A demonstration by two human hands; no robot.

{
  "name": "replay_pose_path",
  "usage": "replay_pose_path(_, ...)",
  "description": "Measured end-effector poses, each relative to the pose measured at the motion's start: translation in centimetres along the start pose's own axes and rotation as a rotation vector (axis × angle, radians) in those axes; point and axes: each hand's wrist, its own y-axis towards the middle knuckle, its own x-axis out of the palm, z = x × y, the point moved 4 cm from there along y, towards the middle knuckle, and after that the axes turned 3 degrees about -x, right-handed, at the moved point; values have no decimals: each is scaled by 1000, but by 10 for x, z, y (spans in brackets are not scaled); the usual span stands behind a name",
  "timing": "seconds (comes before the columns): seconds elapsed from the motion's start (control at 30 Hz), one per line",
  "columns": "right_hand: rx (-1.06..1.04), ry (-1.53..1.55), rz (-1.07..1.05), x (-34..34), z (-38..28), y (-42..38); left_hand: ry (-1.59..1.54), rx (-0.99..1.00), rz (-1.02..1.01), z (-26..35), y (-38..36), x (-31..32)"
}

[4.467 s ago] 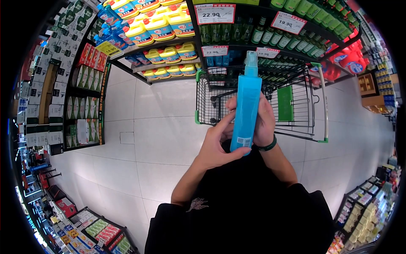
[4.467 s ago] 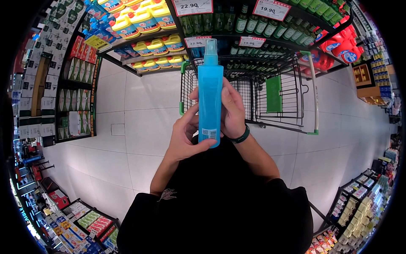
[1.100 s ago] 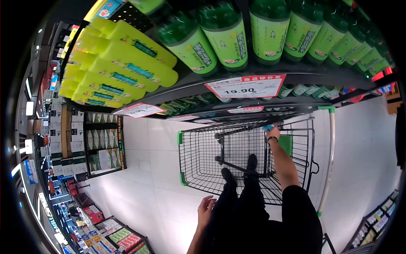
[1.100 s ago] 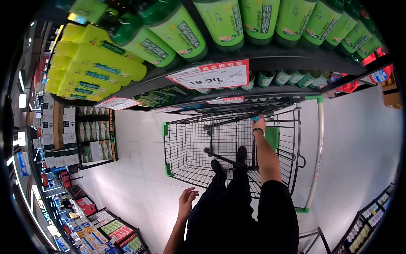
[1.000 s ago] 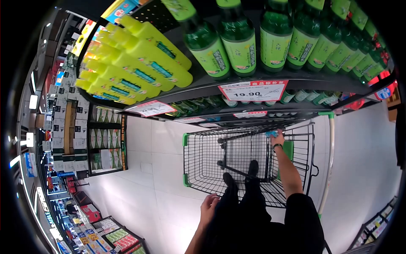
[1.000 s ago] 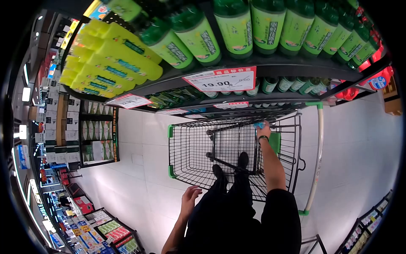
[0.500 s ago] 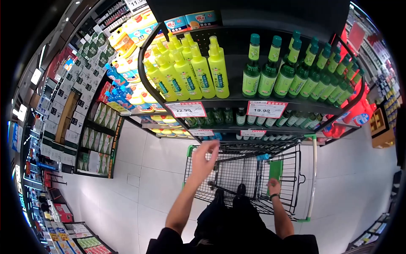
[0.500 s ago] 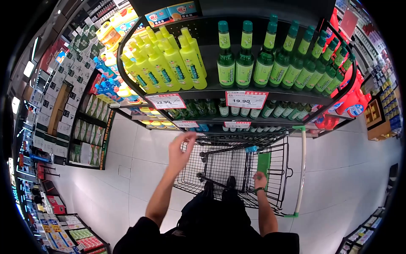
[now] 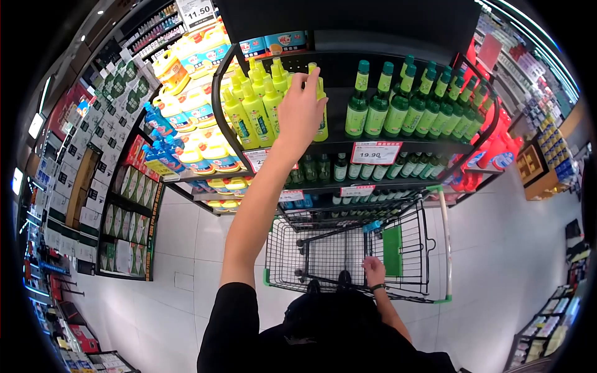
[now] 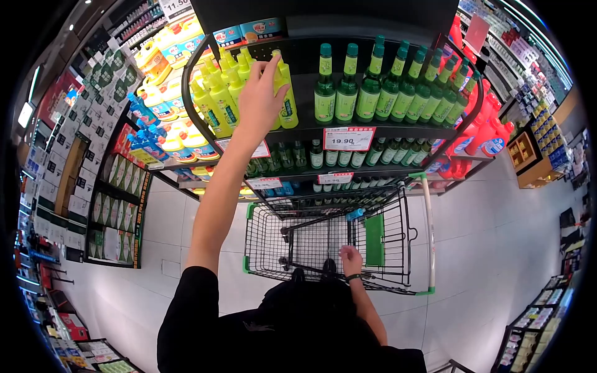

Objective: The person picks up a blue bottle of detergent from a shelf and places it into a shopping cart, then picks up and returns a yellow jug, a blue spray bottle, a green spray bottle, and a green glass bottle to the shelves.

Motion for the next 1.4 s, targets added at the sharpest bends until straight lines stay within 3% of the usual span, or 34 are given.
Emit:
replay_pose_path(0.1, -42, -53, -41, 13, -37, 13, -194, -39, -20, -8, -6, -9)
replay_pose_path(0.17, -52, -38, -61, 25, -62, 20, -317, 78, 62, -11, -13, -17)
replay_pose_path(0.3, -121, -34, -129, 59, -124, 30, -451, 89, 76, -2, -31, -51)
replay_pose_path(0.33, -117, -34, -129, 69, -137, 33, -660, 5, 67, 1, -36, -61)
replay_pose_path(0.37, -120, 74, -175, 80, -151, 36, -867, -85, 56, 1, -41, -68)
replay_pose_path(0.5, 34, 446, -367, 118, -235, 33, -1080, -130, 62, 10, -63, -89)
replay_pose_path(0.63, 230, 906, -575, 143, -287, 10, -1425, -394, -145, 20, -104, -84)
replay_pose_path(0.7, 251, 850, -589, 145, -288, -4, -1467, -488, -155, 20, -130, -80)
replay_pose_path(0.77, 205, 898, -920, 148, -306, -25, -1508, -576, -163, 18, -148, -73)
replay_pose_path(0.83, 258, 846, -865, 146, -302, -38, -1548, -739, -100, 12, -163, -65)
replay_pose_path(0.9, 359, 1004, -959, 146, -299, -52, -1536, -768, -110, 7, -179, -52)
replay_pose_path(0.97, 411, 987, -941, 143, -301, -67, -1830, -847, -133, 10, -192, -41)
replay_pose_path(1.03, 461, 1022, -937, 141, -301, -77, -1819, -849, -192, 16, -206, -39)
replay_pose_path(1.27, 413, 996, -895, 124, -290, -80, -2071, -1009, -309, 53, -243, -35)
replay_pose_path(1.4, 420, 927, -887, 119, -287, -83, -2146, -981, -339, 55, -255, -33)
